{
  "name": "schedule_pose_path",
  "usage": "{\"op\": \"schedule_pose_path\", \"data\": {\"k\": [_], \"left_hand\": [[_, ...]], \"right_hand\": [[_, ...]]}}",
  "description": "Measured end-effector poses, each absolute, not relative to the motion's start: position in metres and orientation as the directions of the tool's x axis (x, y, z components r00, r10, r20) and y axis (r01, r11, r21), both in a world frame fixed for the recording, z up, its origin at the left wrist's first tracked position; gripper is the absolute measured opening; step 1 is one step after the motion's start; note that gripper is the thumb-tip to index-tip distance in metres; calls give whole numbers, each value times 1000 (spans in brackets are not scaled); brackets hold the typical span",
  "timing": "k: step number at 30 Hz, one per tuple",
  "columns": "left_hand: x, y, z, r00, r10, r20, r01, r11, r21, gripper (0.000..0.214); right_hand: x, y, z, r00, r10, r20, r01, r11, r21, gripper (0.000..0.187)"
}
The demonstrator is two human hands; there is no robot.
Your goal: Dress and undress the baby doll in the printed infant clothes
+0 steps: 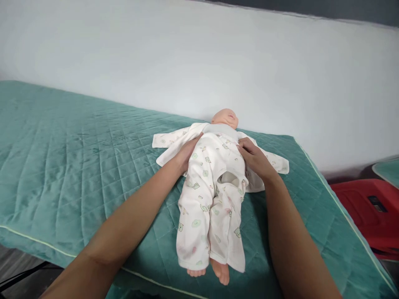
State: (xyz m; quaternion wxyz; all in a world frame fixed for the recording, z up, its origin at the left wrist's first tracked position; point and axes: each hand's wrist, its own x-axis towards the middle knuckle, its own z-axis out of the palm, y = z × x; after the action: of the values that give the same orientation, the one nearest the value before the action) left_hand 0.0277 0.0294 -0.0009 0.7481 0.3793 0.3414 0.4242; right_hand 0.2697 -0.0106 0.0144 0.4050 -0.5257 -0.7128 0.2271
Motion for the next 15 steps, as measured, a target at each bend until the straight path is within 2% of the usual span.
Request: {"op": "schedule_pose_path", "data": {"k": [4,10,15], "left_hand": [[27,31,-2,459,863,-213,-404,416,815,34],[26,29,0,456,864,-213,-404,414,816,27],[29,26,7,417,875,-247,-399,420,815,26]], "right_hand": [[269,-8,12,-163,906,390,555,411,-723,41],[259,1,11,80,907,413,667,260,-699,39],[253,26,12,166,887,430,692,206,-692,42]]}}
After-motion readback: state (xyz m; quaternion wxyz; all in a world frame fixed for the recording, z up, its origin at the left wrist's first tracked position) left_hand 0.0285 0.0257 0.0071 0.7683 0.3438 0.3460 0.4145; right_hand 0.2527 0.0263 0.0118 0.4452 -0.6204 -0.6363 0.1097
